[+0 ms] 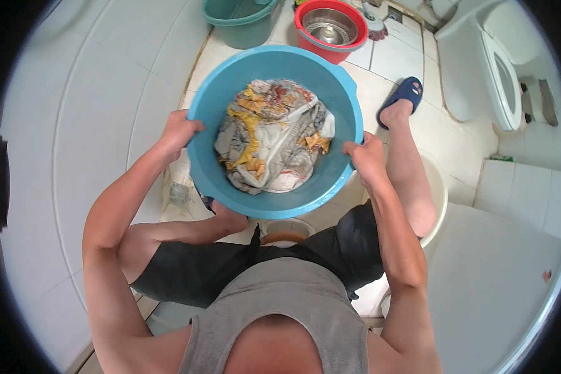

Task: The person hand-washes clothes by scrubbing them in a washbasin, filling the basin with water, adding detergent powder from a container using a scoop, and scrubbing the clothes in the soapy water.

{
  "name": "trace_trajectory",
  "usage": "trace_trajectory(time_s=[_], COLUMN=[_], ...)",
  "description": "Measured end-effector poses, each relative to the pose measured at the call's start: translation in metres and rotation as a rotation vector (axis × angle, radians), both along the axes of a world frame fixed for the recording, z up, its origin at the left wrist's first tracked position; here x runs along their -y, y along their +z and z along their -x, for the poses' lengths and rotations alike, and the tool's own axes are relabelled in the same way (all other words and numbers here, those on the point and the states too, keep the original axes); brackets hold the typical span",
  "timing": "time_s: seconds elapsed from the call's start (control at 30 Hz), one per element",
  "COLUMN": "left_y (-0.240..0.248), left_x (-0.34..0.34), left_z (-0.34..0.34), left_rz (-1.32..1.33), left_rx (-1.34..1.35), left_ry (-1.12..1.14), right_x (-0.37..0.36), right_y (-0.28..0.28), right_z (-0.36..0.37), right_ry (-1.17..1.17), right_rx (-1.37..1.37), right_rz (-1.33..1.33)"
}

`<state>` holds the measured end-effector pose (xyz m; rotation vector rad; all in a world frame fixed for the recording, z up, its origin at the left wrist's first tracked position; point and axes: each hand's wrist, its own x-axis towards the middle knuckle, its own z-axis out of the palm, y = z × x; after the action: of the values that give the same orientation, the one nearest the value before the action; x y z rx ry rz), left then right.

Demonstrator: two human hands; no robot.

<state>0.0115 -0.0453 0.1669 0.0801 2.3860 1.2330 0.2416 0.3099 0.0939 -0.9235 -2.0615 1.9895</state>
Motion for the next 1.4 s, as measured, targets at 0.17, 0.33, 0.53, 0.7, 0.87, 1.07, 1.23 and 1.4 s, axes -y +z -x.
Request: trace_trajectory(time_s=[0.17,0.33,0.53,0.7,0.87,1.07,1.23,1.4], left_y=[-0.050,-0.088,-0.063,-0.021,0.046,0.057,0.058,0.035], left_x=[0.009,-0.002,-0.027,-0.010,0.019,0.042,0.018,0.041], left_z=[0.067,0.099,0.115,0.117,0.124,0.115,0.118,0.133], left_rz=[0.056,0.029,0.132,0.057,0.230,0.172,0.345,0.274], left_rx=[0.164,-0.037,-0.034,0.189,0.054,-0.016,-0.134,-0.001], left_ry=[-0.064,-0.175,-0.209,-0.254,-0.381,-0.306,-0.476,-0.361], right_x=[0.057,0.096,0.119,0.114,0.063,0.099,0.082,0.046], right_y=[0.013,-0.006,-0.013,-0.018,-0.010,0.177,0.209,0.195], right_z=[0.010,0.002,0.004,0.003,0.008,0.024,0.027,0.072], right_ry=[-0.143,-0.244,-0.409,-0.408,-0.349,-0.095,0.099,0.124], right_rx=[0.263,0.414,0.292,0.249,0.049,0.000,0.093,0.287], right_rz=[0.093,0.357,0.457,0.416,-0.547,-0.491,-0.696,-0.583])
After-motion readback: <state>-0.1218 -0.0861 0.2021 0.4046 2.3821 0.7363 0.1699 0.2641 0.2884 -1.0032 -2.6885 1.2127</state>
